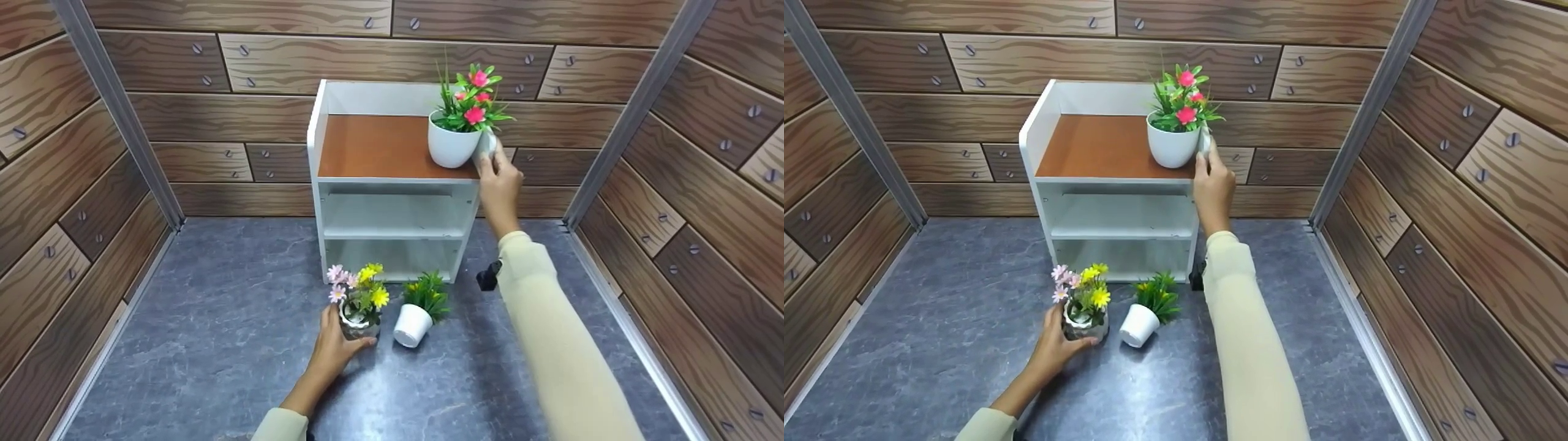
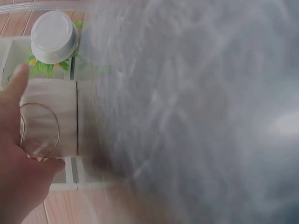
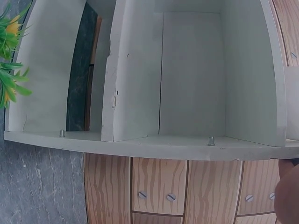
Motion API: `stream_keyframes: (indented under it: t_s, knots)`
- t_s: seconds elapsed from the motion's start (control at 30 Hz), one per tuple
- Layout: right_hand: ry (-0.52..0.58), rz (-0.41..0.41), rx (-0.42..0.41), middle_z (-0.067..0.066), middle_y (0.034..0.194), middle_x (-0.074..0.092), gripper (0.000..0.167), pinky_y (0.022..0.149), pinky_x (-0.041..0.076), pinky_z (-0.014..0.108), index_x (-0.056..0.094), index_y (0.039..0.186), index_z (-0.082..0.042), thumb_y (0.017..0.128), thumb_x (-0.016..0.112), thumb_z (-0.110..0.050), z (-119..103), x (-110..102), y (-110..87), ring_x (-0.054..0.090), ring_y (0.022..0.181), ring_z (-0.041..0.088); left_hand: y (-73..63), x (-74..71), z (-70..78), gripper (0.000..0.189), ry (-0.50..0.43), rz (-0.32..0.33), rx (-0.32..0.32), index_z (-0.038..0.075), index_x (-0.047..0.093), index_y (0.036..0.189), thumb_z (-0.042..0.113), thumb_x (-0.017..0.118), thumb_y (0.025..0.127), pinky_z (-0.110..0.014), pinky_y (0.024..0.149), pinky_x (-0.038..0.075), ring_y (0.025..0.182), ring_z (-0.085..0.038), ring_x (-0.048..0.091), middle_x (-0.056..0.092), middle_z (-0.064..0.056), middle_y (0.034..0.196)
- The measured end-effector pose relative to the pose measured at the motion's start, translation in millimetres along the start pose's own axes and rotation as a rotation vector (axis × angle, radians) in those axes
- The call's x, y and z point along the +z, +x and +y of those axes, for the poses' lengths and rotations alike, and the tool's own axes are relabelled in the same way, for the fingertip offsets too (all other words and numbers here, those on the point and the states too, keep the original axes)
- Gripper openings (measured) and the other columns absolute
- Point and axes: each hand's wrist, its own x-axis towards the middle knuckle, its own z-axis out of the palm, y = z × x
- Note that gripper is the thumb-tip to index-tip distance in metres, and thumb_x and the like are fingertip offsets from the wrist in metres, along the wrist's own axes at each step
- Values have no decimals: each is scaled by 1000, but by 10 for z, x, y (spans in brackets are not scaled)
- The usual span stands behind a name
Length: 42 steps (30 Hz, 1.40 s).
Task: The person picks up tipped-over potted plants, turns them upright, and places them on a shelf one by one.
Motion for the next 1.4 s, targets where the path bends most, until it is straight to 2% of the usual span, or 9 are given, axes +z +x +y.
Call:
stream_keyframes:
  t_s: [0.23,0.47,0.57,0.77,1.2,1.4]
  knots:
    - [-11,-1,3,21,134,62,44,107,48,36,54,142,1,100,60,-11,1,0,-6,61,125,25,51,-41,21,110,-66,-21,-30,-2,38,149,47,91,67,-56,109,42,130,-44,51,43,-24,146]
    - [-26,10,0,21,132,63,44,106,48,38,55,142,0,100,60,-12,13,-6,5,62,124,27,144,-51,45,96,-125,-22,-79,-4,43,144,45,87,75,-54,110,41,131,-40,51,49,-21,140]
    - [-12,4,5,21,133,62,44,106,48,37,55,142,-1,100,60,-12,12,0,1,61,125,25,176,-47,37,90,-139,-25,-87,-3,47,141,43,88,75,-53,108,43,129,-39,53,52,-20,135]
    - [-8,9,-6,21,132,63,44,105,49,37,55,142,0,100,60,-11,13,5,-1,62,123,25,228,-18,5,83,-168,-41,-40,6,55,137,37,91,70,-52,106,44,125,-37,56,55,-20,133]
    - [-27,7,3,20,133,62,45,106,48,34,55,142,-2,99,61,-12,10,-3,9,61,125,24,235,15,-6,80,-184,-32,38,4,56,135,26,93,67,-52,104,46,119,-37,59,59,-22,130]
    - [-24,7,4,19,134,61,45,106,48,33,54,143,-1,100,61,-13,8,-10,-2,60,126,23,220,21,-11,78,-127,-4,26,3,58,132,28,92,66,-52,100,49,116,-37,61,63,-21,125]
